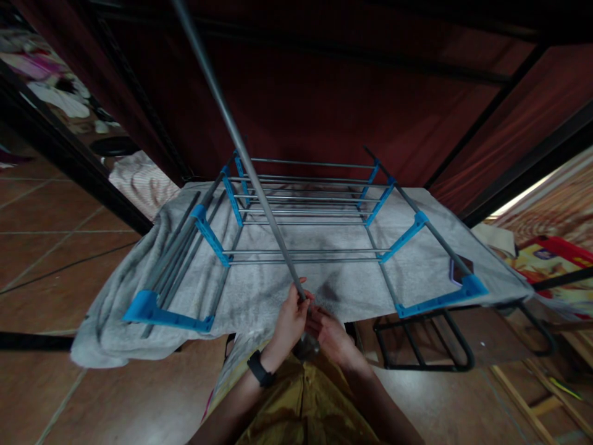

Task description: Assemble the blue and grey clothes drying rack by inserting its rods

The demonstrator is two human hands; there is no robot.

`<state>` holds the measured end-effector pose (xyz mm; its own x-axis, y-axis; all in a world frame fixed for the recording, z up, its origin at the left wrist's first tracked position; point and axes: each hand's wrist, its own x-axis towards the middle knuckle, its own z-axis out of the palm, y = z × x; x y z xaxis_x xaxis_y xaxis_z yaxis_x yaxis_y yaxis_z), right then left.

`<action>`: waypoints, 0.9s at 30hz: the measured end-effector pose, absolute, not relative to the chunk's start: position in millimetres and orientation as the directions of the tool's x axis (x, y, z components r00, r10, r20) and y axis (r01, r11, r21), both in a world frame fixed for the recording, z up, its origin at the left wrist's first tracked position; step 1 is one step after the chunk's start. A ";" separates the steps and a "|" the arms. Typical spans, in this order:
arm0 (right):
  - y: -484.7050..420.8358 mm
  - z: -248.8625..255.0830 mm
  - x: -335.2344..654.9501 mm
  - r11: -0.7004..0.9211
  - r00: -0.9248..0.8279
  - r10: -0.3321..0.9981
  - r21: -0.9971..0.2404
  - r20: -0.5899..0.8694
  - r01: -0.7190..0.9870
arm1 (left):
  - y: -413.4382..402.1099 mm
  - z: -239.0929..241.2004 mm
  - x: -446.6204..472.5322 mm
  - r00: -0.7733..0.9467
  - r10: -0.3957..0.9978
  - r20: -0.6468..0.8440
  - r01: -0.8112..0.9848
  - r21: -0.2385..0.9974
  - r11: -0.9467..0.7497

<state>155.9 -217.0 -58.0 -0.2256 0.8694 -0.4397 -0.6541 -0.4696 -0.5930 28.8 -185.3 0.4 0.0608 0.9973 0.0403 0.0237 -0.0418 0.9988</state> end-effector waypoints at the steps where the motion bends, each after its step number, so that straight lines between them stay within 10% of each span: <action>1: -215.9 -57.4 157.9 -0.456 -0.198 0.874 -0.608 -0.443 -0.650 | -183.8 0.1 26.1 0.070 0.996 0.057 0.065 0.996 -0.061; 27: -175.3 8.6 238.1 -0.100 0.239 0.932 -0.827 -0.273 -0.554 | -174.9 -13.6 -59.4 0.129 0.984 0.123 0.848 0.501 -0.174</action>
